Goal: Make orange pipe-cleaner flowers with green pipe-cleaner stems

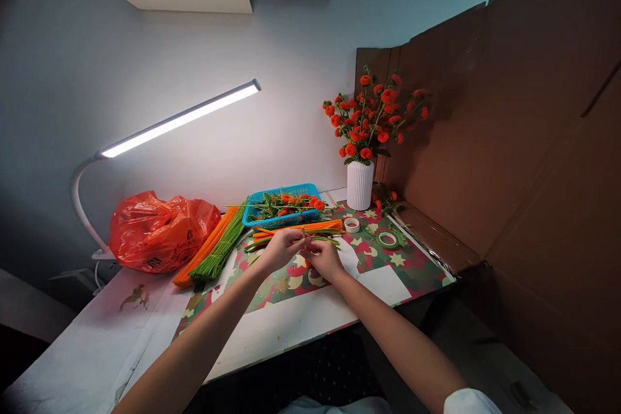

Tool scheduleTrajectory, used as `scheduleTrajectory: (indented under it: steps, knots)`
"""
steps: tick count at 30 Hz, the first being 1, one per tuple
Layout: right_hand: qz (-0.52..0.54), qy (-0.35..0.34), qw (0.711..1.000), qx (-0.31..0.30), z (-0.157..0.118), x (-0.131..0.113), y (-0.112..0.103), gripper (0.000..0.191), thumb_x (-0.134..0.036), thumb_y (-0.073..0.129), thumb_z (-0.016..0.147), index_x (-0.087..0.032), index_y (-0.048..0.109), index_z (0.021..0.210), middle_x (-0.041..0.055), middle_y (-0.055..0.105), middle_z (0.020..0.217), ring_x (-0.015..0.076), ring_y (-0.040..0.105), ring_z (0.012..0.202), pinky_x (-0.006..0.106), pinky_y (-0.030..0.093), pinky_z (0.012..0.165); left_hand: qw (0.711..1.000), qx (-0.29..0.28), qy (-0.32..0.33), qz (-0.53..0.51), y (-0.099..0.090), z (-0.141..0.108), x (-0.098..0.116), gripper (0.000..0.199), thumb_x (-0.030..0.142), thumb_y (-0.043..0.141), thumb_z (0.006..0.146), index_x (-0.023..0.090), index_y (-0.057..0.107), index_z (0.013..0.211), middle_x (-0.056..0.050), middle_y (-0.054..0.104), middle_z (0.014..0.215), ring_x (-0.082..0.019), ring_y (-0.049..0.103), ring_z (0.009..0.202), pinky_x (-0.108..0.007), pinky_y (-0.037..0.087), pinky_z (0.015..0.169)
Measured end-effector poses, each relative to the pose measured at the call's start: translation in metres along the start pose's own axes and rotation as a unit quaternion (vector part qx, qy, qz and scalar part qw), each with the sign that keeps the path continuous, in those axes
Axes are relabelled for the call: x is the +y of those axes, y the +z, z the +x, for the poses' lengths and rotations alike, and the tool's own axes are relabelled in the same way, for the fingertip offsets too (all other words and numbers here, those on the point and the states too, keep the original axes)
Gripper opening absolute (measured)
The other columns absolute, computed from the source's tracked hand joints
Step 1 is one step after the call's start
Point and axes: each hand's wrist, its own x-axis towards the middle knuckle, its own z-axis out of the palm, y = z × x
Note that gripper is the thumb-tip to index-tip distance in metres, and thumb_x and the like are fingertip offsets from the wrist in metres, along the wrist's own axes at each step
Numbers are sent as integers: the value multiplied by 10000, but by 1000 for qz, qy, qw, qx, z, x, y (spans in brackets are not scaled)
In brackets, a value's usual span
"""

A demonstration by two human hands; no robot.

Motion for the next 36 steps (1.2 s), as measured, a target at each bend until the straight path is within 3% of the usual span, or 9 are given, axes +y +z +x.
scheduleTrajectory:
  steps: [4,10,18,21,25,27,30,33,36]
  knots:
    - [-17,31,999,-16,2,-5,-4,190,-337,689,657,-158,636,695,6,615,652,158,541,634,268,438,597,1000,10,12,2,-2,1,2,339,369,494,845,152,657,641,-11,594,608,-130,489,580,-216,349,534]
    - [21,32,998,-53,7,-20,-25,382,-297,718,654,-175,655,1010,76,673,1015,218,615,897,354,488,802,1000,18,14,-10,-7,3,7,366,404,488,855,168,652,628,-6,578,603,-126,457,559,-222,335,528]
    - [81,28,996,18,13,-42,-46,348,-384,672,718,-184,644,1002,78,666,1013,220,605,962,353,494,840,999,45,-2,-22,-17,14,10,392,481,489,843,165,660,687,3,552,621,-134,454,601,-231,326,546]
    - [73,38,997,12,10,-40,-48,376,-429,671,724,-185,643,1009,85,655,1034,227,592,981,354,490,839,994,73,-16,-79,-25,19,16,393,504,517,818,156,651,694,2,568,622,-139,485,614,-234,356,567]
    - [100,52,992,-56,1,-40,-38,472,-494,696,703,-200,621,1064,91,629,1100,231,591,996,341,491,819,970,128,-32,-206,-36,21,22,391,525,536,792,158,667,766,-37,655,757,-176,574,748,-258,428,677]
    - [153,71,980,-109,-1,-45,-27,524,-526,692,703,-210,586,1107,85,641,1067,216,624,927,320,498,775,958,139,-58,-244,-36,18,19,407,545,539,779,161,672,775,-49,671,791,-180,583,774,-262,435,687]
    - [233,135,947,-175,1,-54,-7,500,-598,590,762,-208,547,1071,38,668,848,146,621,608,264,480,572,944,124,-126,-281,-30,9,7,443,585,558,744,164,684,797,-61,681,826,-174,581,767,-253,432,644]
    - [277,188,922,-193,4,-58,11,392,-585,489,832,-196,522,871,-45,569,575,61,382,334,208,344,397,915,119,-183,-339,-22,-4,-10,478,614,615,676,156,685,797,-55,657,777,-157,573,723,-248,434,625]
    - [291,232,904,-211,5,-58,21,330,-524,490,853,-199,494,794,-103,427,462,38,199,293,189,213,344,883,138,-213,-394,-18,-16,-23,506,608,664,625,131,678,790,-20,585,668,-108,508,588,-237,406,563]
